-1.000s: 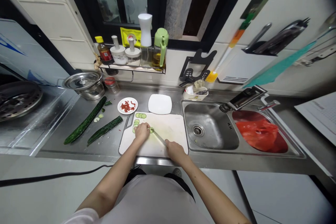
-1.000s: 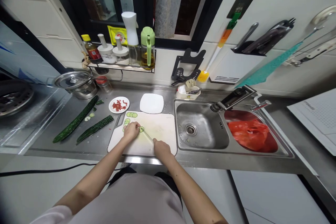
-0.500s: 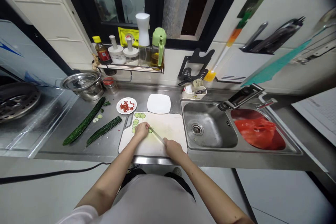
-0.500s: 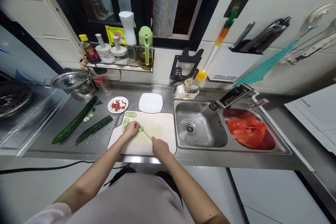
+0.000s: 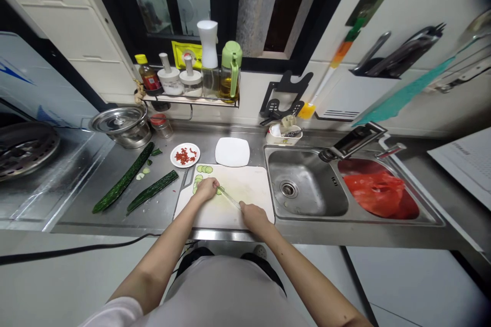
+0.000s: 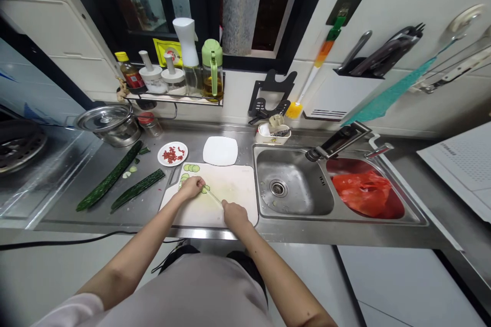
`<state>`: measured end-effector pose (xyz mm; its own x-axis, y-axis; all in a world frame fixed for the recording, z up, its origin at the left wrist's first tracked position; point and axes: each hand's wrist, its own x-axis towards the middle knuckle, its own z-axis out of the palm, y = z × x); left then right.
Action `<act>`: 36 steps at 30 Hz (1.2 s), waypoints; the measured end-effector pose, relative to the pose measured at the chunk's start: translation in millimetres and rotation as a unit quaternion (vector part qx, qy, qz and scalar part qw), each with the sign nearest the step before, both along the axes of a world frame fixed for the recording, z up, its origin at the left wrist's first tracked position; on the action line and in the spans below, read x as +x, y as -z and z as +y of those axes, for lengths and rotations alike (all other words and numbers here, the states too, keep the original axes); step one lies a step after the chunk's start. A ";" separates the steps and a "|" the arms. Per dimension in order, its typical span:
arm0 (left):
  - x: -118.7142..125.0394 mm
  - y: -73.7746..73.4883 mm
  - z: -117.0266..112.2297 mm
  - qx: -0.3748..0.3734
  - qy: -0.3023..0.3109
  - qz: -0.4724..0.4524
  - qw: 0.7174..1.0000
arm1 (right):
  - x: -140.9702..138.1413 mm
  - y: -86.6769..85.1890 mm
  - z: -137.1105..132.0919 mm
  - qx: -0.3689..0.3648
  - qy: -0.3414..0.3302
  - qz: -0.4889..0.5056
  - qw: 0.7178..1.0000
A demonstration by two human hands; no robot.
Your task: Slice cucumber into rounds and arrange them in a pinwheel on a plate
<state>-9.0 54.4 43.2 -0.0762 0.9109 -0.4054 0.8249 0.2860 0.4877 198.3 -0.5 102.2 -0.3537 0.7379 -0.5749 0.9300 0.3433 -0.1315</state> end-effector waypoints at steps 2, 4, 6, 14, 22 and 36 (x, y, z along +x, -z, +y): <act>0.3 -0.4 -0.4 -0.001 0.001 0.001 1.000 | -0.6 0.7 -0.9 -0.003 0.005 0.001 1.000; 0.9 -0.7 -0.5 -0.002 0.001 0.003 1.000 | -0.7 1.4 -1.3 -0.002 0.006 0.004 1.000; 1.6 -0.7 -0.4 -0.003 0.001 0.005 1.000 | -0.1 1.8 -1.0 0.002 0.003 0.009 1.000; 3.3 -1.1 1.3 -0.008 -0.001 0.010 1.000 | -4.0 -0.2 0.8 0.004 0.007 0.009 1.000; 3.4 -1.6 -0.5 -0.006 -0.014 0.015 1.000 | 5.8 -4.2 -2.3 0.006 0.006 0.013 1.000; 12.0 1.9 -14.4 0.009 -0.075 -0.012 0.997 | 44.0 1.6 1.8 -0.005 0.098 0.028 0.995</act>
<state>3.0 40.0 41.3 -0.2034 0.8973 -0.3918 0.7613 0.3965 0.5130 242.4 1.3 100.7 -0.2352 0.7904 -0.5656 0.9701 0.1551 -0.1865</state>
